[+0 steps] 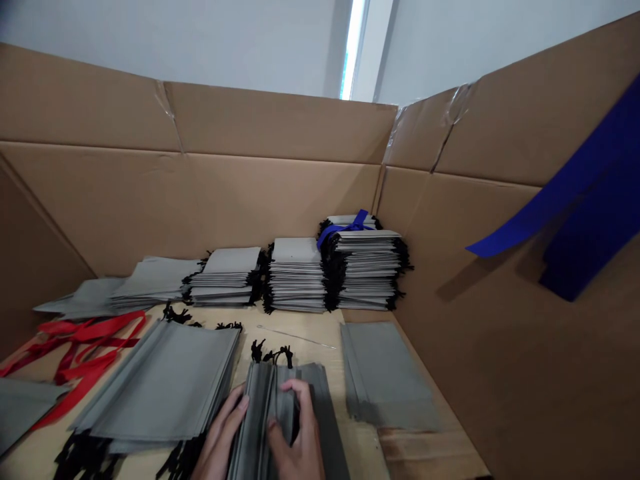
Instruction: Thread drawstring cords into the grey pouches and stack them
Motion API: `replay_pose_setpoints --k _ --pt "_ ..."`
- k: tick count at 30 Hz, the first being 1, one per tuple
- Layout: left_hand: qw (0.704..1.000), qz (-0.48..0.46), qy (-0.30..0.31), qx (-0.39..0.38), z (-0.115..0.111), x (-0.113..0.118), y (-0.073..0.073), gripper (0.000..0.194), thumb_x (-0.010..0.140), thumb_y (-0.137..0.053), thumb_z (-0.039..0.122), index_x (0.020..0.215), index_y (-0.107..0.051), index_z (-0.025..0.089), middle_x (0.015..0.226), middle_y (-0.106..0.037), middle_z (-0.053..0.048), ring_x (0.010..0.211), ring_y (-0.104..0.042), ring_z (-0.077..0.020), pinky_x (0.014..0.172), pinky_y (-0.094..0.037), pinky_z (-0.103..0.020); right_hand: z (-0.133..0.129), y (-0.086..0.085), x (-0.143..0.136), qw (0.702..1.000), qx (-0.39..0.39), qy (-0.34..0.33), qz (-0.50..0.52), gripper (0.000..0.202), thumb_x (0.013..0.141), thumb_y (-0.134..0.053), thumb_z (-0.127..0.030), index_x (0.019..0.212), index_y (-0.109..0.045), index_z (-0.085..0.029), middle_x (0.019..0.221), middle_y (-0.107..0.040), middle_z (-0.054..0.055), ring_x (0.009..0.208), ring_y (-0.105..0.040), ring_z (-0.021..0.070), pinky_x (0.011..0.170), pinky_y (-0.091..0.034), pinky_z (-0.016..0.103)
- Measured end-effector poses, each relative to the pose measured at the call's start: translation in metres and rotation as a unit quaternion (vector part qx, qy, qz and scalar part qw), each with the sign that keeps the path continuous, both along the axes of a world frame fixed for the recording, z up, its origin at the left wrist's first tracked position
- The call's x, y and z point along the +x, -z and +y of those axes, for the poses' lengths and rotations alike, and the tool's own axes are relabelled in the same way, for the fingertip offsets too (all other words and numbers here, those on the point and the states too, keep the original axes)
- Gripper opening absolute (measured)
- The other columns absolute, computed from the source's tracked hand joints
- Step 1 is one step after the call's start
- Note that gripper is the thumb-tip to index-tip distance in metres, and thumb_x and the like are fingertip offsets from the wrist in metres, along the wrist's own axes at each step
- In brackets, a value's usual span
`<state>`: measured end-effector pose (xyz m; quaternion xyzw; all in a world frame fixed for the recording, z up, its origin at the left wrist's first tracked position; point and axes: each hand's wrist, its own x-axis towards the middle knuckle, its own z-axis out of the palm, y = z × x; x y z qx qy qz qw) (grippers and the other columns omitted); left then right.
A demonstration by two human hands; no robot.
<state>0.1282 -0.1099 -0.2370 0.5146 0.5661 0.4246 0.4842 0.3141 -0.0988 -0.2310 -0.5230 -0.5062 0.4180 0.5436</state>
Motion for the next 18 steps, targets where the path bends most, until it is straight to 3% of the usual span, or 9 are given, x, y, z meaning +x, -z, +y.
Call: replay_pose_setpoints --k 1,3,5,7,11,15,18 --pt "1.0 0.002 0.0 0.003 0.001 -0.001 0.002 0.081 0.061 -0.086 0.071 0.133 -0.076 0.034 0.166 -0.054 -0.005 0.163 -0.03 -0.0435 0.133 -0.029 -0.056 0.0 -0.002 0.002 1.0 -0.006 -0.008 0.007 0.033 0.089 -0.063 -0.039 0.12 -0.065 -0.029 0.12 -0.07 0.004 0.112 -0.066 0.0276 0.096 -0.051 0.032" --pt "1.0 0.005 -0.005 0.007 0.001 -0.002 0.005 0.078 0.065 -0.083 0.073 0.132 -0.076 0.035 0.165 -0.055 -0.005 0.162 -0.032 -0.0431 0.133 -0.03 -0.056 -0.001 -0.008 0.004 1.0 -0.008 -0.018 0.008 0.024 0.091 -0.058 -0.036 0.108 -0.072 -0.028 0.114 -0.073 0.004 0.113 -0.066 0.028 0.099 -0.049 0.032" --pt "1.0 0.006 -0.01 0.008 0.0 -0.001 0.006 0.074 0.068 -0.081 0.074 0.131 -0.076 0.035 0.164 -0.056 -0.005 0.162 -0.033 -0.0426 0.133 -0.031 -0.056 -0.001 -0.013 0.003 1.0 -0.004 -0.012 0.002 0.022 0.094 -0.055 -0.041 0.085 -0.069 -0.026 0.092 -0.07 0.002 0.097 -0.066 0.0259 0.09 -0.049 0.03" --pt "1.0 0.003 -0.009 0.016 0.0 0.003 0.003 0.072 0.068 -0.081 0.075 0.128 -0.077 0.035 0.164 -0.057 -0.005 0.162 -0.033 -0.0426 0.133 -0.029 -0.054 -0.001 -0.018 0.002 1.0 -0.009 -0.006 -0.005 0.031 0.095 -0.059 -0.05 0.078 -0.061 -0.025 0.081 -0.062 0.0 0.084 -0.062 0.0232 0.079 -0.048 0.028" --pt "0.999 -0.025 -0.021 -0.043 0.007 0.015 -0.015 0.081 0.076 -0.072 0.081 0.137 -0.071 0.028 0.165 -0.055 -0.008 0.162 -0.033 -0.0403 0.134 -0.029 -0.052 -0.002 -0.021 -0.002 0.998 -0.02 -0.025 -0.044 0.043 0.08 -0.079 -0.056 0.079 -0.049 -0.025 0.077 -0.052 -0.003 0.076 -0.053 0.02 0.071 -0.043 0.026" --pt "0.991 -0.04 -0.052 -0.12 0.013 0.021 -0.028 0.085 0.09 -0.055 0.082 0.15 -0.059 0.021 0.169 -0.05 -0.012 0.163 -0.034 -0.0341 0.135 -0.026 -0.049 -0.004 -0.018 0.001 0.999 -0.025 -0.02 -0.007 0.033 0.086 -0.071 -0.052 0.083 -0.05 -0.026 0.081 -0.053 -0.003 0.079 -0.056 0.0202 0.073 -0.047 0.026" --pt "0.99 -0.042 -0.053 -0.121 0.013 0.02 -0.028 0.083 0.093 -0.051 0.081 0.15 -0.06 0.02 0.169 -0.049 -0.012 0.162 -0.035 -0.0333 0.136 -0.023 -0.049 -0.006 -0.016 0.006 0.997 -0.048 -0.018 0.052 0.029 0.089 -0.066 -0.048 0.111 -0.064 -0.029 0.111 -0.068 0.003 0.107 -0.066 0.0265 0.092 -0.052 0.031"
